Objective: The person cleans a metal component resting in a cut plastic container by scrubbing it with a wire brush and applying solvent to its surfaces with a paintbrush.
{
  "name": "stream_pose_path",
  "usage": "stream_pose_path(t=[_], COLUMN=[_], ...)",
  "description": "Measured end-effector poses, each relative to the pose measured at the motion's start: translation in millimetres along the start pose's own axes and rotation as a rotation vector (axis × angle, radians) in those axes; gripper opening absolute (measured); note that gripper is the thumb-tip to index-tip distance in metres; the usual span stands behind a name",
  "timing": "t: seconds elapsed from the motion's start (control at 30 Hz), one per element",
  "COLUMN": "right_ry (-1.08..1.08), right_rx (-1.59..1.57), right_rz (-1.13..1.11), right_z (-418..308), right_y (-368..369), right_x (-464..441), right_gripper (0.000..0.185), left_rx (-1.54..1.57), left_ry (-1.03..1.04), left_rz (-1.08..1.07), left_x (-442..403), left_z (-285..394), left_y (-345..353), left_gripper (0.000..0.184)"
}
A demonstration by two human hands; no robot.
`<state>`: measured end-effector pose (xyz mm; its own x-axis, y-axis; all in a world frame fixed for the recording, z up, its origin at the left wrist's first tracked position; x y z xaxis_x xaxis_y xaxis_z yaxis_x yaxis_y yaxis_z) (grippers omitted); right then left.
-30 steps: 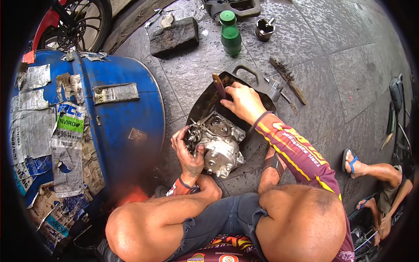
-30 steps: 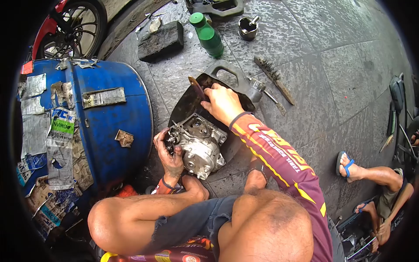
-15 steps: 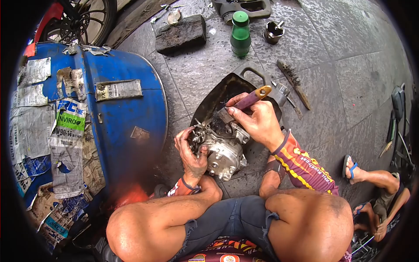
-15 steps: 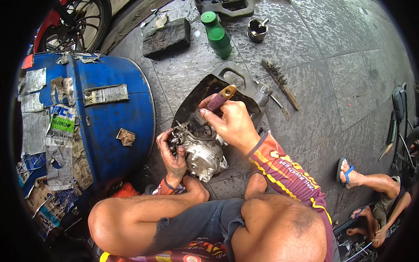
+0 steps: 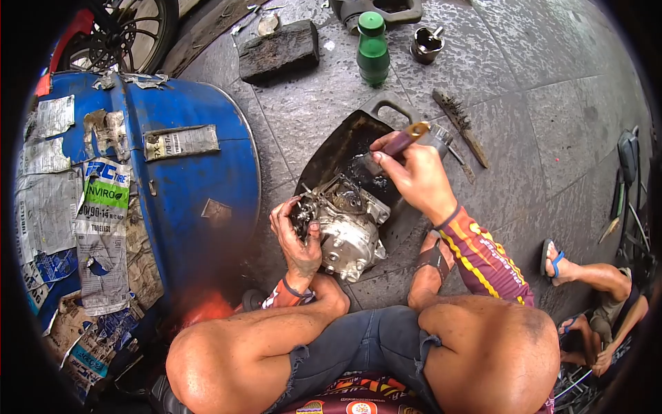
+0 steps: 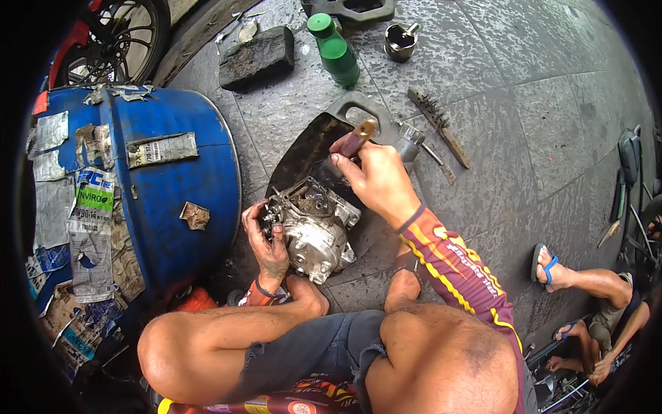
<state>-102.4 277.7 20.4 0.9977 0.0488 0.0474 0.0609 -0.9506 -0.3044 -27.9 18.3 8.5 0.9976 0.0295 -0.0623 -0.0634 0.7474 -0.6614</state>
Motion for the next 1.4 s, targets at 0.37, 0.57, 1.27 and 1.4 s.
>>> stream_pose_path(t=[0.37,0.57,1.27,1.4], right_ry=[-0.011,0.030,-0.154,0.021], right_rx=[-0.207,-0.109,0.401,0.079], right_rz=[-0.129,-0.077,-0.120,-0.067], right_z=[-16.6,-16.6,16.2,-19.2], right_y=[8.9,-4.0,14.8,-6.4], right_x=[8.5,8.1,-7.9,9.8], right_gripper=[0.017,0.015,0.025,0.015], left_rx=[-0.038,-0.061,0.009,0.049], left_ry=[0.016,0.026,0.006,0.022], left_rz=[-0.011,-0.017,0.001,0.030], left_x=[3.7,-1.2,-0.2,1.9], left_z=[1.2,1.4,-0.6,-3.8], left_y=[-1.9,1.1,0.4,1.4], left_gripper=[0.058,0.059,0.054,0.054])
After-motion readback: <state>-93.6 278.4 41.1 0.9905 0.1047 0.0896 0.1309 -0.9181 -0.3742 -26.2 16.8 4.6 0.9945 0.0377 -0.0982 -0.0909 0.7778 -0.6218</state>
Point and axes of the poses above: each hand's wrist, its own x-axis away from the middle knuckle, its own y-axis out of the palm, z = x × y, the point moved 4 cm from there along -x, towards the middle knuckle, and after that the axes turned 4 degrees about -y, right-handed, at the moved point
